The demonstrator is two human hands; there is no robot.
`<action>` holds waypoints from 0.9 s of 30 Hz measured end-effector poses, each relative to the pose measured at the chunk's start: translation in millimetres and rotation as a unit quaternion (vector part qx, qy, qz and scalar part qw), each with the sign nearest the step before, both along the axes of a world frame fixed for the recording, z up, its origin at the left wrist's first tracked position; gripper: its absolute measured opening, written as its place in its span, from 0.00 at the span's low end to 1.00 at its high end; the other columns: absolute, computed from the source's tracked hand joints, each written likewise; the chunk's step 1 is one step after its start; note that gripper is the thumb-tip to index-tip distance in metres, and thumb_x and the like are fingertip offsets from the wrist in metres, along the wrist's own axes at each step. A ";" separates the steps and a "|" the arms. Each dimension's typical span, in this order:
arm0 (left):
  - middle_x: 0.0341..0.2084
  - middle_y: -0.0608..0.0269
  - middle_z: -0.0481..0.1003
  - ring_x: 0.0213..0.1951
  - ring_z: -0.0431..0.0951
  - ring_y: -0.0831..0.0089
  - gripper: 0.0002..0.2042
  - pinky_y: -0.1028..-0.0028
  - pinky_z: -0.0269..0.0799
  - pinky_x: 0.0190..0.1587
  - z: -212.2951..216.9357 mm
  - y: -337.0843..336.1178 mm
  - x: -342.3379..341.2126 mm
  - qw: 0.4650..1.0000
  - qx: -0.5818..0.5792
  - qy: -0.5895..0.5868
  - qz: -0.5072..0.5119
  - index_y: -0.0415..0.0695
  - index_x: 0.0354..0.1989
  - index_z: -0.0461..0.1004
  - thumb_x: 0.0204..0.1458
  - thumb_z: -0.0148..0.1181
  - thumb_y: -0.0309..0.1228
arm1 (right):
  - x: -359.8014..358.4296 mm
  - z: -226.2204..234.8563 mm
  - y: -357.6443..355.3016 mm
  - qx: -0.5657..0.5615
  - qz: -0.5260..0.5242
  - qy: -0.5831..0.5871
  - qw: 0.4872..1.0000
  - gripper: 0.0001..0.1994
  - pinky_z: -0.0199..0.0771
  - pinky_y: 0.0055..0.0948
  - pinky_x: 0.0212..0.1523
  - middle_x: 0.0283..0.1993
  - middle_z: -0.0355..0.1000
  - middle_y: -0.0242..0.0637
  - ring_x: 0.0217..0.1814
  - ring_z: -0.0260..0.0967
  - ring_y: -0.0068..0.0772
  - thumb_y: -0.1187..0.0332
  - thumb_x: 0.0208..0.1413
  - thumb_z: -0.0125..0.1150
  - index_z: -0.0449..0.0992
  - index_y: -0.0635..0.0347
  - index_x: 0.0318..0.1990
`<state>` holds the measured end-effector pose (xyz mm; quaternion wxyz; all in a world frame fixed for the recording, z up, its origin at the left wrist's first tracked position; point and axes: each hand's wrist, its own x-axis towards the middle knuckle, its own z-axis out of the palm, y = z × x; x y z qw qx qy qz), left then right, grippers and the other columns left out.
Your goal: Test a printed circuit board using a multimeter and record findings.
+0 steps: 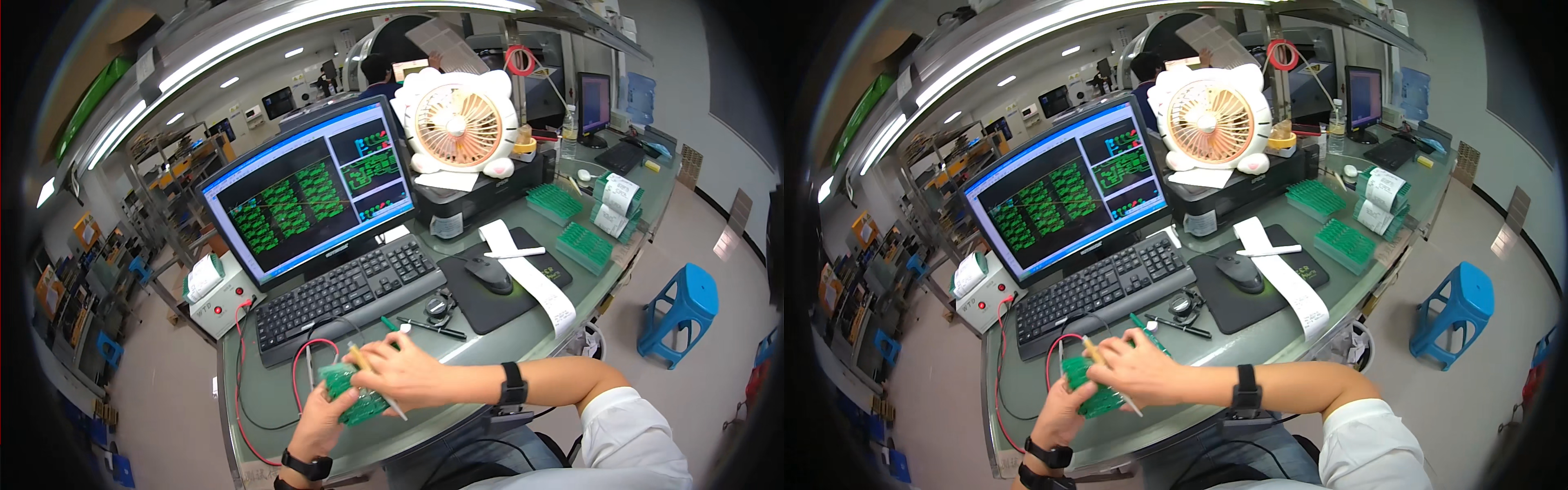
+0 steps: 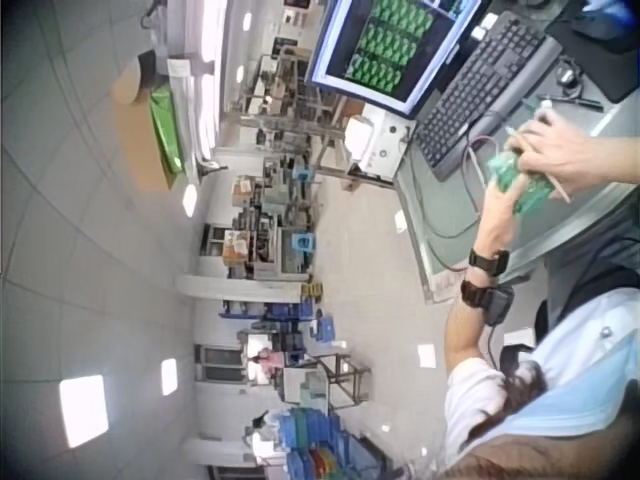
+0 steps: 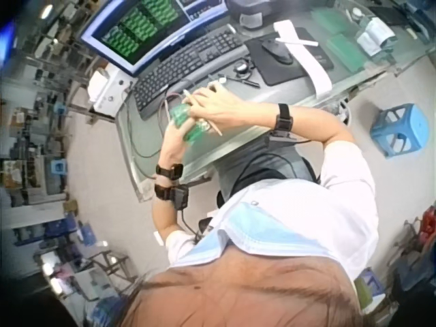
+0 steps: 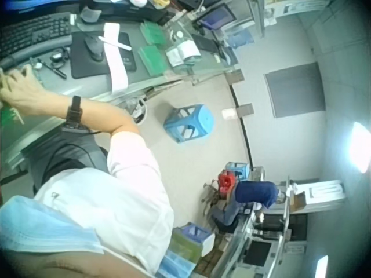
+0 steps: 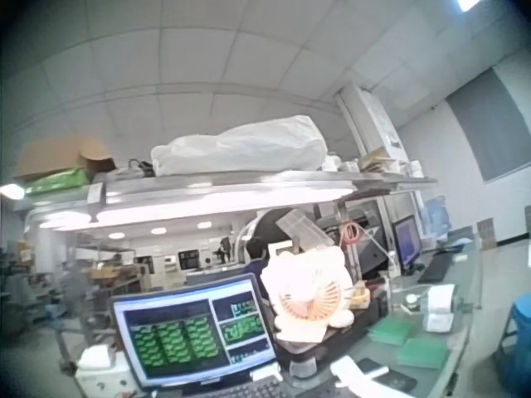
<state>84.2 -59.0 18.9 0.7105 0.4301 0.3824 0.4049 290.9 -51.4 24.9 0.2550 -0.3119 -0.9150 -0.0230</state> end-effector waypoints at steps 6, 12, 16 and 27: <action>0.40 0.62 0.74 0.41 0.75 0.74 0.17 0.74 0.72 0.45 -12.9 -9.6 12.2 0.989 0.103 0.082 0.071 0.37 0.47 0.68 0.48 0.62 0.22 | 18.3 -8.5 2.3 -0.083 -0.007 0.157 0.984 0.31 0.49 0.50 0.61 0.63 0.57 0.40 0.64 0.53 0.44 0.54 0.40 0.71 0.62 0.51 0.50; 0.31 0.70 0.72 0.33 0.71 0.82 0.11 0.81 0.67 0.38 -22.2 -17.5 7.7 0.968 0.166 0.180 0.052 0.38 0.36 0.71 0.45 0.63 0.20 | 7.9 -39.8 -7.5 -0.301 0.061 0.435 0.846 0.26 0.59 0.35 0.60 0.62 0.57 0.45 0.61 0.57 0.38 0.59 0.52 0.64 0.60 0.59 0.54; 0.31 0.70 0.73 0.32 0.71 0.82 0.11 0.81 0.66 0.37 -21.4 -22.9 12.3 0.942 0.240 0.233 0.032 0.38 0.39 0.72 0.46 0.63 0.22 | 1.2 -37.1 -10.8 -0.357 0.064 0.437 0.823 0.23 0.59 0.35 0.59 0.56 0.63 0.44 0.59 0.60 0.36 0.58 0.54 0.61 0.62 0.60 0.51; 0.38 0.61 0.76 0.37 0.76 0.76 0.15 0.74 0.71 0.42 -26.0 -24.2 -6.1 0.990 0.074 0.095 0.068 0.33 0.46 0.72 0.48 0.61 0.22 | 50.7 7.4 107.3 0.060 -0.246 -0.231 0.939 0.06 0.57 0.37 0.39 0.24 0.74 0.32 0.26 0.72 0.35 0.67 0.46 0.56 0.72 0.55 0.32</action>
